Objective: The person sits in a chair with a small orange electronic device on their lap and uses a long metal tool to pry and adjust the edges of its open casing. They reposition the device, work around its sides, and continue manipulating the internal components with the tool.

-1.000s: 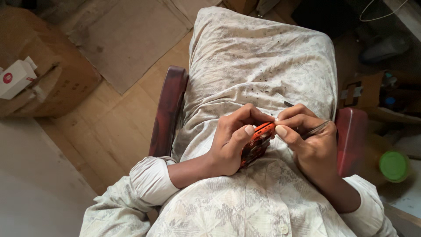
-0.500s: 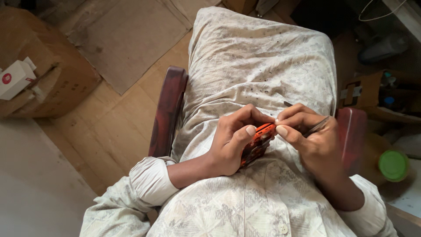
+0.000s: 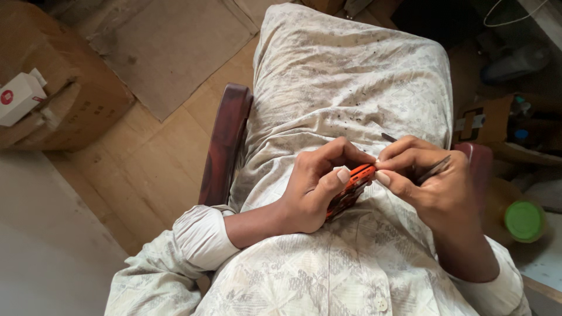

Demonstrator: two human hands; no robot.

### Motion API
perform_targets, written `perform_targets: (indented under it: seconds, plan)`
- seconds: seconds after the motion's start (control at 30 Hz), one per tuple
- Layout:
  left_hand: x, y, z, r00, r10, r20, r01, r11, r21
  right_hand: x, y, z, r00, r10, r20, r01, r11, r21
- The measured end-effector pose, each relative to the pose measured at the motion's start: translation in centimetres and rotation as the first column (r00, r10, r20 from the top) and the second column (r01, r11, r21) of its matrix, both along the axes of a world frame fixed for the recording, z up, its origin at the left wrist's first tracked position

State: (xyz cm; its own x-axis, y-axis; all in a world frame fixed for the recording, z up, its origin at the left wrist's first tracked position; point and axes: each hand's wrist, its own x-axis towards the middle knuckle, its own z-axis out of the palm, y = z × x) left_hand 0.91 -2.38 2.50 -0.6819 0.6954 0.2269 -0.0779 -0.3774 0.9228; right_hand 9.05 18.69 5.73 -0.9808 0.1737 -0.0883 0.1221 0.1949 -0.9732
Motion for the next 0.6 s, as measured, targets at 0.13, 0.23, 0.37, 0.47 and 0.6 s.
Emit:
perform_targets:
  seconds: [0.13,0.23,0.37,0.47,0.6]
  plan:
    - [0.0,-0.2,0.6,0.997,0.000,-0.077,-0.005,0.998,-0.064,-0.1,0.7,0.5,0.997,0.072,-0.001,-0.072,0.996,0.061]
    - [0.0,-0.5,1.2,0.986,-0.002,-0.166,-0.021,0.990,-0.142,-0.8,1.5,1.1,0.987,0.163,0.012,-0.164,0.982,0.095]
    - [-0.1,-0.6,1.7,0.984,-0.033,-0.176,0.006,0.988,-0.154,-1.3,2.0,1.8,0.976,0.208,0.057,-0.214,0.969,0.122]
    - [-0.1,-0.6,1.7,0.979,-0.015,-0.204,-0.013,0.991,-0.136,-2.0,2.2,1.7,0.966,0.245,0.086,-0.253,0.962,0.099]
    - [-0.1,-0.6,1.1,0.981,-0.004,-0.196,-0.026,0.988,-0.150,-2.2,2.2,0.8,0.964,0.244,0.103,-0.256,0.957,0.136]
